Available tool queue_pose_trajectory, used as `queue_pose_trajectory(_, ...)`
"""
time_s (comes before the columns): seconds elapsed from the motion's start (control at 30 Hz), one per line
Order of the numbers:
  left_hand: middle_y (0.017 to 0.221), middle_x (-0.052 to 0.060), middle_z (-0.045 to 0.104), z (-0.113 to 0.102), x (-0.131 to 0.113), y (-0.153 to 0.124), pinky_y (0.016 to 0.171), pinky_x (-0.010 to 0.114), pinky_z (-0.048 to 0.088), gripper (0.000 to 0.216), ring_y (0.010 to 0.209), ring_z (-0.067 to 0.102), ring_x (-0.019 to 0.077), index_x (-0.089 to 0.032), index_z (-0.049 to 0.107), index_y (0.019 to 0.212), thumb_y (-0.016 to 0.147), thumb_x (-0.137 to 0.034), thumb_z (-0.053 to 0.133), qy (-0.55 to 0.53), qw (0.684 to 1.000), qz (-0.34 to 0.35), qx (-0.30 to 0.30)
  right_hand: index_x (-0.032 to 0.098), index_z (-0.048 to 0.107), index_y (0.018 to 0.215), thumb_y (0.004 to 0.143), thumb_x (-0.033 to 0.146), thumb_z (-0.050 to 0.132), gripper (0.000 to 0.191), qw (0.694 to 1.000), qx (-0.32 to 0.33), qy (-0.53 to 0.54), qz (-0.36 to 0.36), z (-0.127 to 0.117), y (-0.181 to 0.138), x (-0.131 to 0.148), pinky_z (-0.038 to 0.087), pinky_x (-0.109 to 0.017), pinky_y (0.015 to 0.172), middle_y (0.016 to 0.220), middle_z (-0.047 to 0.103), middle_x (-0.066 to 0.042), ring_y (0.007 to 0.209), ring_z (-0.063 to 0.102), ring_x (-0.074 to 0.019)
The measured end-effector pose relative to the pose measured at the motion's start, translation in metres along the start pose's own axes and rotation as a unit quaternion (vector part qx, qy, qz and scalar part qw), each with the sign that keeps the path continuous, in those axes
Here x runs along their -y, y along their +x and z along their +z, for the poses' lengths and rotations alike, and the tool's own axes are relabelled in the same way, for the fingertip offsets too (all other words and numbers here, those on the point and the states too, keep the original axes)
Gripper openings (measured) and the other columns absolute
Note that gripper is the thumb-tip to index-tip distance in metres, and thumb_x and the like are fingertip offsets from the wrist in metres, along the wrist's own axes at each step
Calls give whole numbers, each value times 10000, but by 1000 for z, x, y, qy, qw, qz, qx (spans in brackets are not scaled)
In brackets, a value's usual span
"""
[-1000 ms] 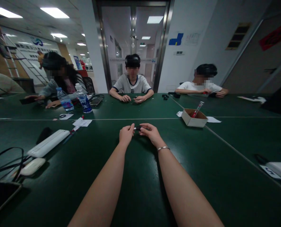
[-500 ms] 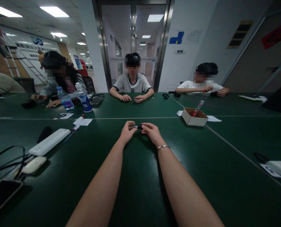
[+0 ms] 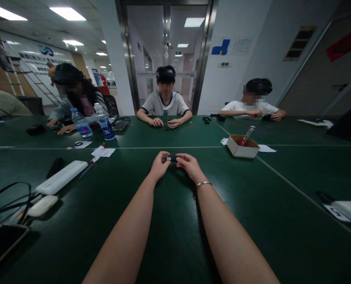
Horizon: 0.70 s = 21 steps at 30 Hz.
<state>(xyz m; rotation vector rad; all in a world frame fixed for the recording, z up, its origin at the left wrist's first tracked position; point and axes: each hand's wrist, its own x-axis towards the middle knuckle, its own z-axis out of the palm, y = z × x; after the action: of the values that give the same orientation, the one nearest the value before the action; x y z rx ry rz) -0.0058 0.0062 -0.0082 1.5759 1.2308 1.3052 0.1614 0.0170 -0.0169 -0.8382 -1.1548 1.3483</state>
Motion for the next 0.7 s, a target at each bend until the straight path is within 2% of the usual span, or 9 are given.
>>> queue_pose_trajectory(0.07, 978, 48, 622, 0, 1, 0, 697, 253, 457, 220, 779, 581, 142, -195, 579, 1026, 815, -252, 599, -2, 1000, -13, 2, 152, 705, 923, 591, 342, 870, 416, 1000, 2, -1, 0, 0, 0, 0, 546, -226, 614, 734, 674, -26, 623, 625, -122)
queue_pose_trajectory(0.17, 821, 31, 609, 0, 1, 1, 668, 256, 449, 205, 701, 567, 140, -188, 575, 1033, 879, -309, 516, -17, 999, -27, 7, 159, 706, 918, 591, 339, 873, 409, 1000, 5, -3, 0, 0, 0, 0, 549, -233, 610, 724, 671, -22, 629, 628, -130)
queue_pose_trajectory(0.27, 901, 39, 606, 0, 1, 0, 727, 256, 450, 271, 794, 577, 147, -194, 570, 1079, 824, -277, 608, -6, 1000, 4, -20, 165, 704, 914, 590, 340, 874, 405, 1000, 2, -1, -2, 1, -1, 1, 551, -235, 607, 718, 669, -18, 625, 627, -129)
queue_pose_trajectory(0.37, 840, 33, 598, 1, -1, 0, 699, 260, 448, 246, 748, 572, 148, -188, 571, 1080, 883, -329, 527, -16, 1000, -24, 1, 162, 707, 914, 586, 339, 870, 406, 1000, 0, -5, 2, 1, -1, 3, 549, -239, 603, 727, 670, -22, 623, 626, -130)
queue_pose_trajectory(0.53, 937, 40, 616, 1, -1, 0, 765, 263, 445, 241, 825, 573, 149, -190, 592, 1057, 815, -193, 586, -4, 1000, 0, -9, 164, 709, 917, 582, 331, 869, 407, 1000, 0, 1, 0, 1, -2, 3, 544, -236, 607, 725, 670, -18, 625, 621, -127)
queue_pose_trajectory(0.7, 856, 26, 605, 2, 7, 3, 720, 251, 434, 234, 770, 565, 140, -185, 593, 1041, 809, -215, 583, -22, 1000, 3, -8, 166, 707, 912, 585, 323, 865, 396, 1000, 4, 0, 3, 1, -2, 3, 538, -233, 618, 710, 665, -12, 625, 619, -125)
